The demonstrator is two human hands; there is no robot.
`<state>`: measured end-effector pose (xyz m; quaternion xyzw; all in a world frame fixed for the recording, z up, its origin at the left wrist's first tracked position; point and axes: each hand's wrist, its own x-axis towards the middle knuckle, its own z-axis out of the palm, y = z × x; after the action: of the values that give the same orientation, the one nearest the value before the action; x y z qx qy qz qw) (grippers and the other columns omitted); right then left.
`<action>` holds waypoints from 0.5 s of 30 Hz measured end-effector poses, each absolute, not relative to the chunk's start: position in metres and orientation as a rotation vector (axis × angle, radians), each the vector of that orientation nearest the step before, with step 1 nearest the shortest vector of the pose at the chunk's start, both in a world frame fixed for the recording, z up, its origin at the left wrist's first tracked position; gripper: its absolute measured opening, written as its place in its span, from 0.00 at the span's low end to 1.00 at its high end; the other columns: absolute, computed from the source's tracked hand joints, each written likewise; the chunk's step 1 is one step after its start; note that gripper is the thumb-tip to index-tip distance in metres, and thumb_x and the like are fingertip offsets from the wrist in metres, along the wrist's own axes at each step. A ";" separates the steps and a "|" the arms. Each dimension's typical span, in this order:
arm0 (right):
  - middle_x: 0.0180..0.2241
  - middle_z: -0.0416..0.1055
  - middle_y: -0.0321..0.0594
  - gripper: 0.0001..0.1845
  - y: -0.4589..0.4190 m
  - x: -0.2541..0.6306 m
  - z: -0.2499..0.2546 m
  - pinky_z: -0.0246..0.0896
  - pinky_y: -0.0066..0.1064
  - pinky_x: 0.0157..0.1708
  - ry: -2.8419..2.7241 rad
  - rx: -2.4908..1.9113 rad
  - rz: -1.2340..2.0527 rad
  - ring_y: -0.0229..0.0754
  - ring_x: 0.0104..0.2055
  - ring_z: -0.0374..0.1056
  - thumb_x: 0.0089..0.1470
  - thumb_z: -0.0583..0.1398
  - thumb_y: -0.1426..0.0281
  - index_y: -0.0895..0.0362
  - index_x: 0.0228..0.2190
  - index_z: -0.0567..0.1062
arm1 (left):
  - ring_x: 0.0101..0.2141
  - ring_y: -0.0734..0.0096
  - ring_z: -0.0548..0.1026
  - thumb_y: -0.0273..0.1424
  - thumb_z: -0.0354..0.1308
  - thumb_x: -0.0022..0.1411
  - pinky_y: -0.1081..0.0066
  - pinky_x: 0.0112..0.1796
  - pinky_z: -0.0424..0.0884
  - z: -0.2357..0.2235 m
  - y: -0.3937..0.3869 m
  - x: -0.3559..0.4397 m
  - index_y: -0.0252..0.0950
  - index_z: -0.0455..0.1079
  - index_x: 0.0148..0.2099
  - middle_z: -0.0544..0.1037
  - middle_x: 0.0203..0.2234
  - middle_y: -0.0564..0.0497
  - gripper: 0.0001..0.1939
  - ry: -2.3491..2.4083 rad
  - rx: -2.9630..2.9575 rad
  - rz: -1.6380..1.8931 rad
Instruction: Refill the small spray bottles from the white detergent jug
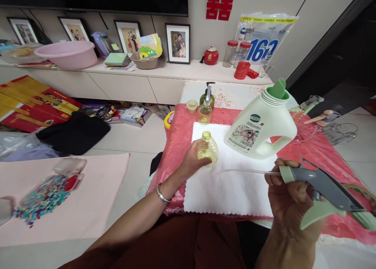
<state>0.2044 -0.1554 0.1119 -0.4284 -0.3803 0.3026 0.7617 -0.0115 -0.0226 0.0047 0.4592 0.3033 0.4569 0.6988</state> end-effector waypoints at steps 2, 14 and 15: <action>0.41 0.69 0.43 0.23 -0.155 0.204 0.116 0.61 0.24 0.25 -0.867 -0.936 0.605 0.32 0.27 0.58 0.49 0.75 0.52 0.52 0.41 0.81 | 0.58 0.47 0.71 0.50 0.80 0.37 0.52 0.58 0.68 0.007 -0.031 -0.008 0.39 0.64 0.61 0.73 0.55 0.41 0.52 0.710 1.075 0.966; 0.44 0.70 0.39 0.17 -0.126 0.193 0.147 0.68 0.29 0.30 -1.037 -0.855 0.418 0.35 0.30 0.65 0.57 0.72 0.60 0.50 0.46 0.80 | 0.65 0.41 0.63 0.60 0.72 0.43 0.46 0.66 0.60 0.007 -0.053 -0.002 0.41 0.60 0.68 0.64 0.64 0.39 0.56 0.824 1.475 0.937; 0.43 0.70 0.40 0.17 -0.121 0.194 0.146 0.68 0.29 0.28 -1.074 -0.837 0.415 0.35 0.29 0.65 0.57 0.71 0.60 0.51 0.46 0.80 | 0.66 0.41 0.63 0.60 0.72 0.43 0.46 0.67 0.60 0.006 -0.053 -0.002 0.41 0.60 0.68 0.64 0.64 0.39 0.56 0.825 1.484 0.937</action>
<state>0.1938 -0.1215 0.1464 -0.3841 -0.4928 0.1905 0.7571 -0.0015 -0.0527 0.0060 0.6312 0.3508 0.3983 0.5656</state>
